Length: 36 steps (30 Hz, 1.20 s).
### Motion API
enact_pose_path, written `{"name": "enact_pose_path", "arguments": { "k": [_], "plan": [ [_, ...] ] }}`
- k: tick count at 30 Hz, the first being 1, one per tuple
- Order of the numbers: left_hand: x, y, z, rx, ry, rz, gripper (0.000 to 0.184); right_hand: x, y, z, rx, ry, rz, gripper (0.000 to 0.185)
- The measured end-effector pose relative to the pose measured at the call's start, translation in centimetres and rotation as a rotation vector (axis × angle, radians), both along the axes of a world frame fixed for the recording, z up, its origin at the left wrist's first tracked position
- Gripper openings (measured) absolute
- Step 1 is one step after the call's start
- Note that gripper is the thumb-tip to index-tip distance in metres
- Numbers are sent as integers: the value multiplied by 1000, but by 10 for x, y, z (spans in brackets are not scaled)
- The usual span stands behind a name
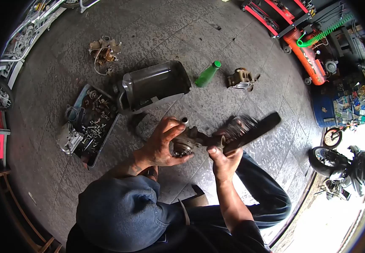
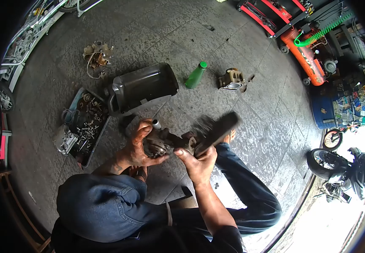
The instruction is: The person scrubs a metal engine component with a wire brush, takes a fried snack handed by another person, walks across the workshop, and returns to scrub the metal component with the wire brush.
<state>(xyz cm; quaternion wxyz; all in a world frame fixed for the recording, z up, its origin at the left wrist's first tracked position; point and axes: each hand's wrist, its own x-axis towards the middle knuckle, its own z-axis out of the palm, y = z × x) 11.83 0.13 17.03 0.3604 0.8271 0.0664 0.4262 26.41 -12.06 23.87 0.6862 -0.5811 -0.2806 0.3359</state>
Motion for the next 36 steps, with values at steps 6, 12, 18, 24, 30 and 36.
{"name": "enact_pose_path", "arguments": {
  "k": [6,12,18,24,30,36],
  "plan": [
    [9,10,-7,-857,-124,-490,103,8,-3,8,60,-224,128,49],
    [20,19,-9,-953,66,-1095,99,11,-6,-10,123,-101,311,63],
    [4,8,22,-1300,319,-1046,89,28,-9,-20,-55,-64,342,70],
    [-3,-5,11,-891,390,-245,69,58,-20,-45,-370,-171,-28,73],
    [2,-12,-13,-607,549,156,75,29,-7,-69,-323,-641,-190,59],
    [2,-18,-37,-588,607,269,83,5,1,-114,-559,-799,71,47]
  ]
}}
